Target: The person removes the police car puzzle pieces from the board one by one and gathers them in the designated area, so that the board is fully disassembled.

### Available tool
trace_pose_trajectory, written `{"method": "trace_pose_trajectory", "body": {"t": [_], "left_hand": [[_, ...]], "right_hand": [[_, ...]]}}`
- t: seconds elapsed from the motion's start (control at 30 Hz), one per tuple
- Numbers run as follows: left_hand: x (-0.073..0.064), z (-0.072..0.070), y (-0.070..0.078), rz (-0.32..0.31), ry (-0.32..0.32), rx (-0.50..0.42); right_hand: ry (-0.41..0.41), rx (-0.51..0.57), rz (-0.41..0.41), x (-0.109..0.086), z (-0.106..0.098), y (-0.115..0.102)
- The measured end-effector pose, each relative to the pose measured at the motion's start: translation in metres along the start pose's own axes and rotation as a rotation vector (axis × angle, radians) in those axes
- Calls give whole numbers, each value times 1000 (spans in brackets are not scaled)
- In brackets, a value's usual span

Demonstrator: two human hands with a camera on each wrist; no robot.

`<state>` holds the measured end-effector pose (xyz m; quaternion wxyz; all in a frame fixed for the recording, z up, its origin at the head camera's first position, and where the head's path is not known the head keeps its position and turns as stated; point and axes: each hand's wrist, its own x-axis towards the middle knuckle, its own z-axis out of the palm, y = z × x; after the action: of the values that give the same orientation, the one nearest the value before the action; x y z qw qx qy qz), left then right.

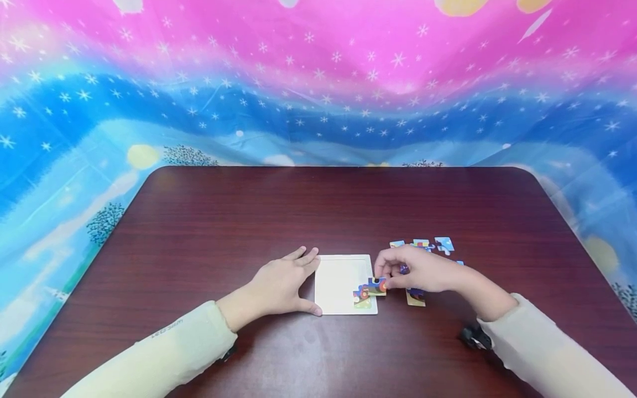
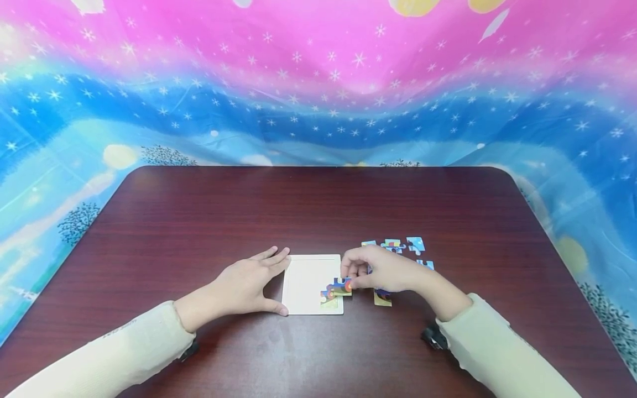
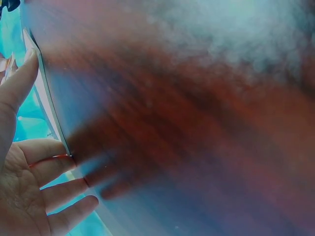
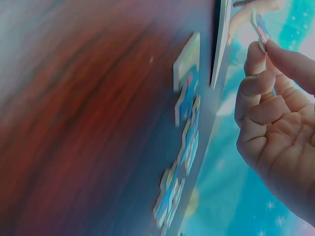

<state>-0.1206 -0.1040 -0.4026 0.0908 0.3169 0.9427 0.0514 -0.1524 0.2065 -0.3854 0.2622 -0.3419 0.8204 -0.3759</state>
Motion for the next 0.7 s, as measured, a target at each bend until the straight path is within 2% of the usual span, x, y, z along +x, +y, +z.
{"method": "trace_pose_trajectory", "body": {"t": [0.3,0.7], "left_hand": [[0,0,0,0,-1,-4],[0,1,-1,-5,-18,-41]], "right_hand": [[70,13,20,-25,-12,12],[150,12,-17,-60,-26,27]]}}
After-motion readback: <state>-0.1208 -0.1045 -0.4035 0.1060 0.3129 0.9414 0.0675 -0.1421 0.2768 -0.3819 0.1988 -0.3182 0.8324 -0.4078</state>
